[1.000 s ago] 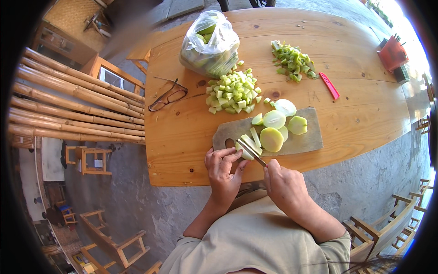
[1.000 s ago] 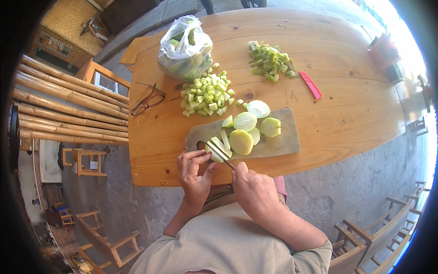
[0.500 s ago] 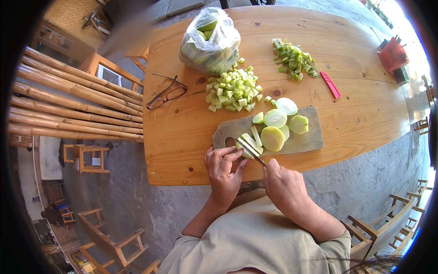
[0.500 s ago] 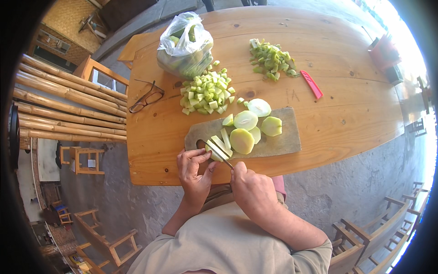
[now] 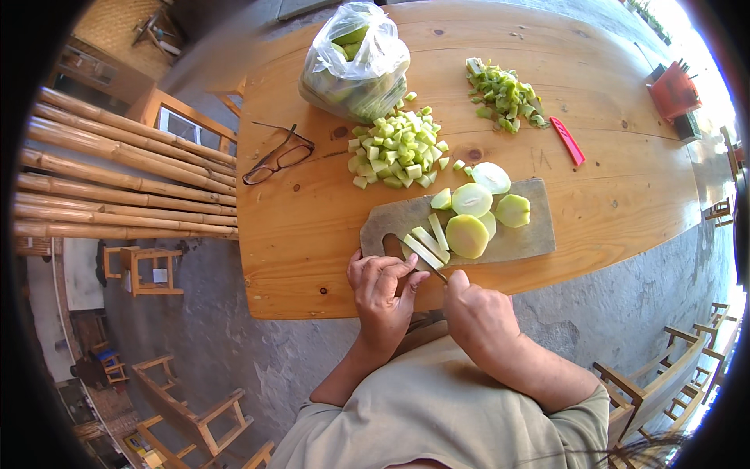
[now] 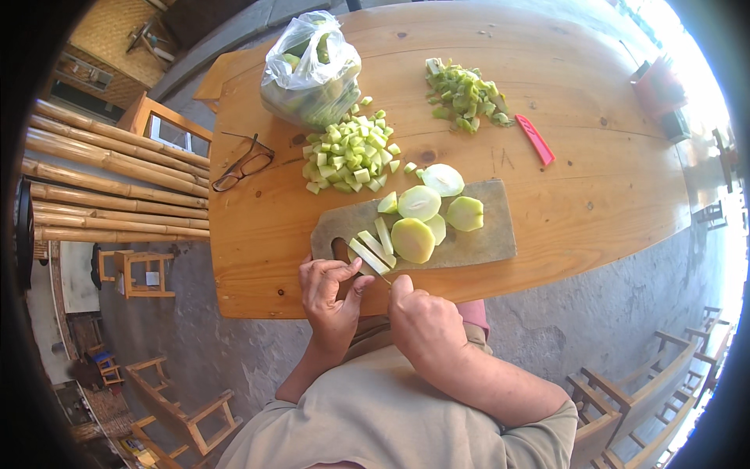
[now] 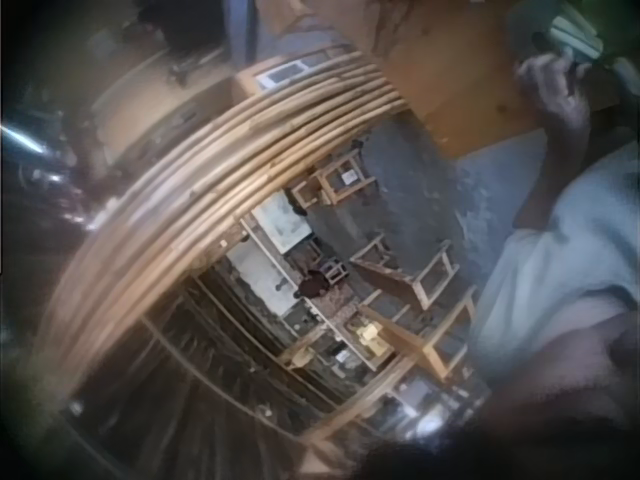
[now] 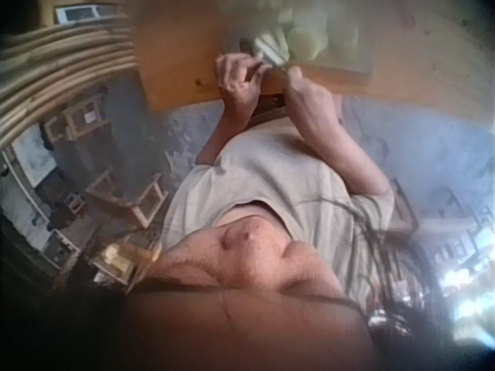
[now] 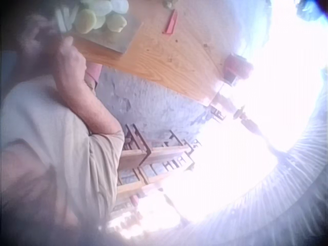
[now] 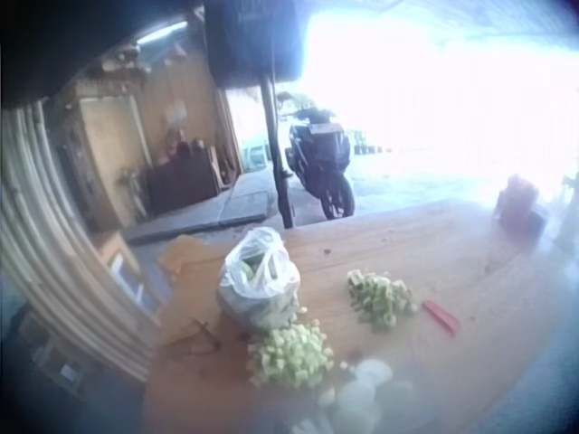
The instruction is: The person peels a green vegetable using a small knife and then slices it into small cubes on a wooden cutting board. The diced pieces are added to a growing pile on the table, while the peels are discarded to the side.
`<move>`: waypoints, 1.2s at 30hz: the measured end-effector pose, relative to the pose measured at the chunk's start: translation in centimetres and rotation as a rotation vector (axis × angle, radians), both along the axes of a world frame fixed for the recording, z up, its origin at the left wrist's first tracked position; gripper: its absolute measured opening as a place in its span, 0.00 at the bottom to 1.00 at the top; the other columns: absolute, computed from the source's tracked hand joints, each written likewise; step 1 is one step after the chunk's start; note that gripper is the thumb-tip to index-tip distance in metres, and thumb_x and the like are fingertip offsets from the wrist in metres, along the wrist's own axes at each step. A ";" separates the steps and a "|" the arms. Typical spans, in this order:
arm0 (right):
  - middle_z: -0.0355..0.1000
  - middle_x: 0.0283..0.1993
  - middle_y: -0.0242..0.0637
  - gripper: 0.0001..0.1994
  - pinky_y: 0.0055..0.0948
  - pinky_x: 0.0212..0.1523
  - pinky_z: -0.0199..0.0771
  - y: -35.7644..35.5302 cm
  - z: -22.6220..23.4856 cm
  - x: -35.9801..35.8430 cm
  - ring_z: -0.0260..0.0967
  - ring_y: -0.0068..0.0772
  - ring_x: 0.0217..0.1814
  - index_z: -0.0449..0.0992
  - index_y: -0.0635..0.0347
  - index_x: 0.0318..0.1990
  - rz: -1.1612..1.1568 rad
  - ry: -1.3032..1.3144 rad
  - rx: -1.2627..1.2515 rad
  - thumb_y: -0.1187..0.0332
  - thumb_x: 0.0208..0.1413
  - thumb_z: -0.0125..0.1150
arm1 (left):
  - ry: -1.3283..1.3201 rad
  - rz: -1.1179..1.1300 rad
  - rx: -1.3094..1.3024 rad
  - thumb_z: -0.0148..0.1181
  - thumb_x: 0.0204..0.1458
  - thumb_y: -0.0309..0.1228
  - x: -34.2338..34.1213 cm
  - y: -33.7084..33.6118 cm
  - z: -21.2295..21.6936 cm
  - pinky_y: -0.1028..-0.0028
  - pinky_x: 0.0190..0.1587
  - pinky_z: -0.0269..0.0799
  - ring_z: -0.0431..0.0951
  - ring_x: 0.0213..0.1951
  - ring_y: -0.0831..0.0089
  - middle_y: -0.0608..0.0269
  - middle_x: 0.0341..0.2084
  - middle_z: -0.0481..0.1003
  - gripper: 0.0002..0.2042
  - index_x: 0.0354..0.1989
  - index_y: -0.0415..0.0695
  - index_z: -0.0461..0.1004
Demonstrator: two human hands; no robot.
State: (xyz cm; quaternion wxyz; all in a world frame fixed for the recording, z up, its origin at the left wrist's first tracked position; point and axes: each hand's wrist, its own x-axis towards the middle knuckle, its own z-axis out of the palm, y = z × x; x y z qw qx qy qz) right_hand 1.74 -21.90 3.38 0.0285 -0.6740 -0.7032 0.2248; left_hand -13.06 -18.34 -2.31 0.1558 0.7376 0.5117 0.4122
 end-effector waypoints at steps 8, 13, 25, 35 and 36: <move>0.70 0.17 0.48 0.13 0.45 0.24 0.73 1.4 0.9 2.6 0.72 0.53 0.21 0.68 0.67 0.31 0.000 0.246 0.030 0.65 0.64 0.49 | -0.016 0.013 -0.090 0.72 0.43 0.31 -0.4 0.0 0.8 0.58 0.55 0.63 0.69 0.40 0.66 0.67 0.32 0.74 0.11 0.36 0.48 0.80; 0.70 0.16 0.46 0.12 0.43 0.20 0.72 0.9 0.4 3.1 0.71 0.50 0.18 0.67 0.64 0.29 -0.115 0.110 0.149 0.66 0.62 0.52 | 0.216 -0.105 0.047 0.71 0.43 0.31 -1.7 1.8 1.9 0.56 0.61 0.56 0.71 0.42 0.68 0.70 0.36 0.77 0.09 0.33 0.51 0.78; 0.70 0.18 0.43 0.11 0.42 0.18 0.70 1.2 0.7 5.0 0.70 0.48 0.18 0.66 0.59 0.29 -0.172 0.216 0.225 0.66 0.62 0.53 | 0.196 -0.068 0.068 0.71 0.44 0.33 0.2 2.4 1.9 0.62 0.51 0.59 0.71 0.36 0.69 0.70 0.30 0.75 0.10 0.32 0.50 0.76; 0.68 0.17 0.37 0.10 0.34 0.16 0.68 -0.3 0.5 2.9 0.68 0.39 0.14 0.65 0.58 0.30 -0.057 0.128 0.275 0.65 0.61 0.55 | 0.191 -0.034 0.074 0.71 0.44 0.33 0.2 2.0 1.5 0.62 0.50 0.58 0.71 0.35 0.68 0.69 0.31 0.75 0.09 0.32 0.49 0.77; 0.68 0.17 0.37 0.10 0.34 0.16 0.68 -0.3 0.4 2.8 0.68 0.39 0.14 0.65 0.58 0.30 -0.058 0.122 0.277 0.65 0.61 0.55 | 0.186 -0.034 0.072 0.71 0.44 0.33 0.2 2.0 1.5 0.62 0.50 0.58 0.70 0.35 0.68 0.69 0.31 0.75 0.09 0.32 0.49 0.77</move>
